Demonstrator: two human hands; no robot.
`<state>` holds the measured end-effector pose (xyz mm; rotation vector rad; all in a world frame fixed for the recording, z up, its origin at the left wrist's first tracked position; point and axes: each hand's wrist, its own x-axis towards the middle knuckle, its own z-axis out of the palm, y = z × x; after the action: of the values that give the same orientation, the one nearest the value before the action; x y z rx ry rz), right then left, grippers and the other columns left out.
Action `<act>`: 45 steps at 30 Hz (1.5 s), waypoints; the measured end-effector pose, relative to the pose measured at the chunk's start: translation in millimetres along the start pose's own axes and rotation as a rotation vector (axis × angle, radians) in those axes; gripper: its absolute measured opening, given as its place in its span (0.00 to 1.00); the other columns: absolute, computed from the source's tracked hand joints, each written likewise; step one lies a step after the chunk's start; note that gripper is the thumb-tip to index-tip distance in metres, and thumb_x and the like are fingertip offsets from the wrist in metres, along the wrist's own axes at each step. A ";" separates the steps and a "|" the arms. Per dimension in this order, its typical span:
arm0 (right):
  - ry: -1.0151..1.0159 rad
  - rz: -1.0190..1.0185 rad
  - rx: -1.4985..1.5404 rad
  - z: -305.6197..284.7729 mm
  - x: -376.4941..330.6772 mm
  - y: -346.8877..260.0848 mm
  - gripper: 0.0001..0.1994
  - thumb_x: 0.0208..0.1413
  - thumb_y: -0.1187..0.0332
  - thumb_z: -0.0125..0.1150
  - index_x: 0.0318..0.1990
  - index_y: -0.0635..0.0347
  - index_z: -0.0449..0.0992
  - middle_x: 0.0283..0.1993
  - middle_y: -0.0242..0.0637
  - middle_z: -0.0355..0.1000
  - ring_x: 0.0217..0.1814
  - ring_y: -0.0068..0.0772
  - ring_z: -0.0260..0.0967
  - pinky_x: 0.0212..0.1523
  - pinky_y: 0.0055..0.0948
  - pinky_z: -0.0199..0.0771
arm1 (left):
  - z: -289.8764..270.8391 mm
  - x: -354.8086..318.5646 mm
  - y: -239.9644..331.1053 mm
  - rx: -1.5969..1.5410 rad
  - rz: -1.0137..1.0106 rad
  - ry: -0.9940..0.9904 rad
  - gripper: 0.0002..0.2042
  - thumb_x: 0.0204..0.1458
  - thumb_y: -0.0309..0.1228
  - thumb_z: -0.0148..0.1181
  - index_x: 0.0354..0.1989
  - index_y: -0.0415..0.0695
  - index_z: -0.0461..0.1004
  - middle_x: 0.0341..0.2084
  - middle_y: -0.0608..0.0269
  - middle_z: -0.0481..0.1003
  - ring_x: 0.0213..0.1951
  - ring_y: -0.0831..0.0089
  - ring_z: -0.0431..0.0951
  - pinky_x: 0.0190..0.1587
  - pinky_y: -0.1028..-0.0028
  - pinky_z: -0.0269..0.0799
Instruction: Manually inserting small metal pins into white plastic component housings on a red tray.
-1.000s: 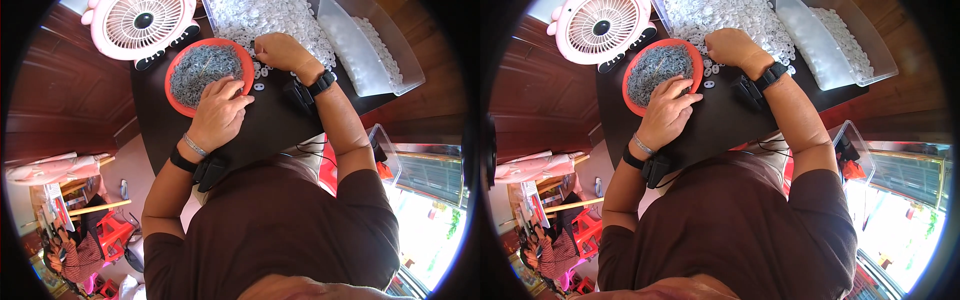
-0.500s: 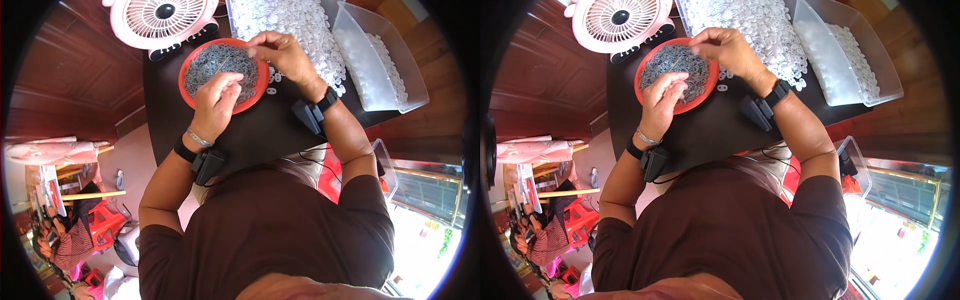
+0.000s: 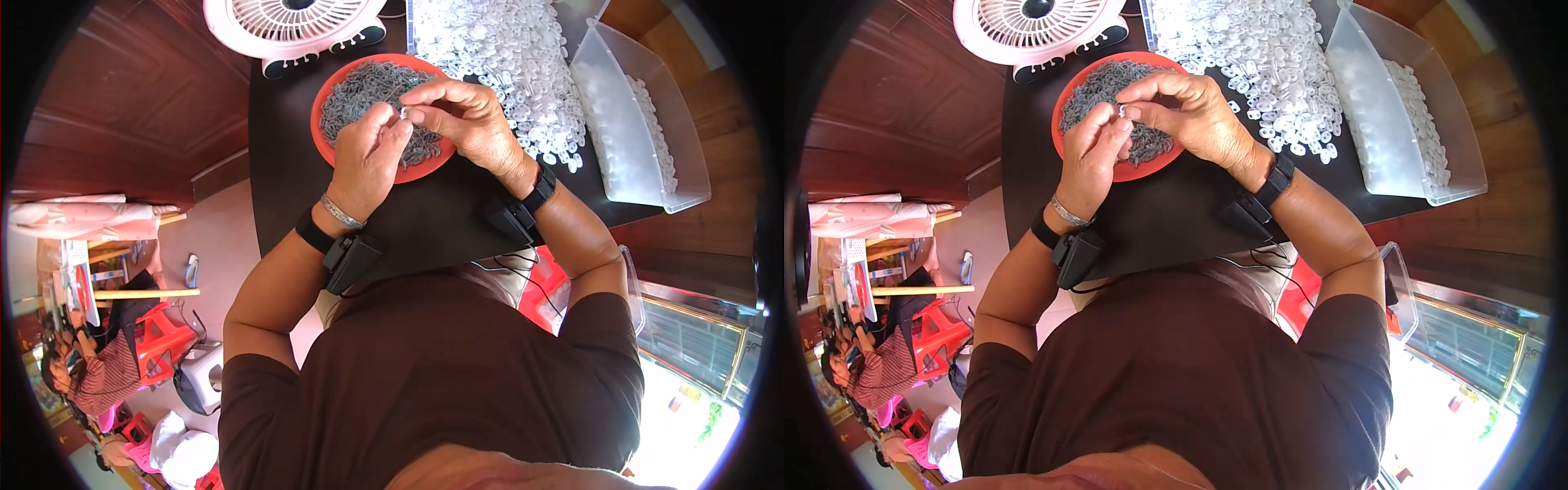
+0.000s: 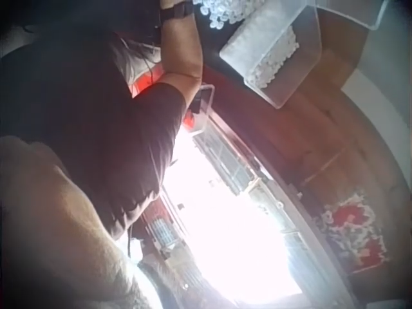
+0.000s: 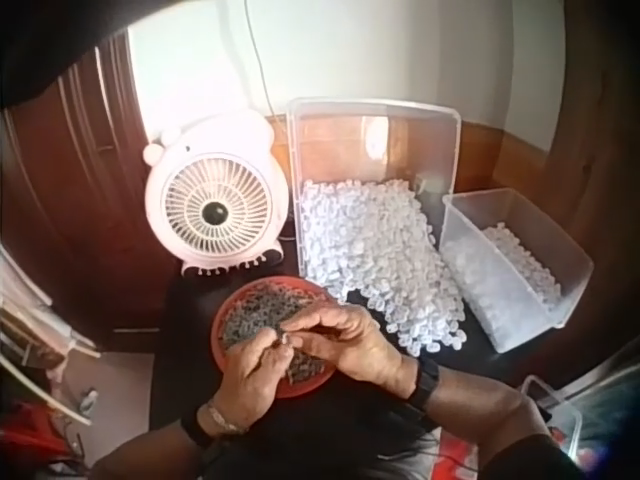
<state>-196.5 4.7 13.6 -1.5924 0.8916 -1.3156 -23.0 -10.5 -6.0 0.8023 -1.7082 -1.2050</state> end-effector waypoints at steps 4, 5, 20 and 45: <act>-0.023 -0.065 -0.163 0.5 0.7 -1.5 0.08 0.50 0.80 0.61 0.39 0.62 0.78 0.36 0.32 0.75 0.40 0.20 0.71 0.44 0.20 0.71 | -2.4 -0.4 4.3 -0.100 -0.086 -0.062 0.10 0.58 0.30 0.48 0.26 0.40 0.67 0.18 0.69 0.67 0.22 0.83 0.64 0.25 0.82 0.60; -0.037 -0.067 -0.211 0.4 1.2 -0.8 0.08 0.50 0.80 0.61 0.39 0.63 0.78 0.36 0.32 0.75 0.40 0.20 0.71 0.44 0.20 0.72 | -3.5 0.5 3.0 -0.122 -0.070 -0.057 0.10 0.58 0.31 0.47 0.26 0.40 0.68 0.18 0.69 0.67 0.21 0.83 0.64 0.25 0.82 0.60; -0.044 -0.053 -0.239 -0.9 -1.4 -2.4 0.07 0.50 0.77 0.64 0.37 0.62 0.75 0.33 0.30 0.74 0.36 0.18 0.72 0.39 0.20 0.74 | -6.9 0.1 4.6 -0.080 -0.052 -0.095 0.06 0.57 0.30 0.49 0.33 0.39 0.68 0.21 0.68 0.70 0.24 0.82 0.69 0.29 0.81 0.64; -0.068 -0.288 -0.572 -2.8 -1.1 -4.9 0.12 0.41 0.72 0.70 0.35 0.58 0.75 0.34 0.32 0.75 0.35 0.32 0.74 0.35 0.25 0.75 | -6.5 -0.3 6.5 -0.153 -0.081 -0.101 0.08 0.57 0.28 0.47 0.27 0.38 0.66 0.16 0.68 0.65 0.20 0.82 0.64 0.24 0.79 0.61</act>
<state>-199.4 7.1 17.9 -2.2634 1.0887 -1.2519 -17.1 -10.7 1.0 0.7345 -1.6542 -1.4346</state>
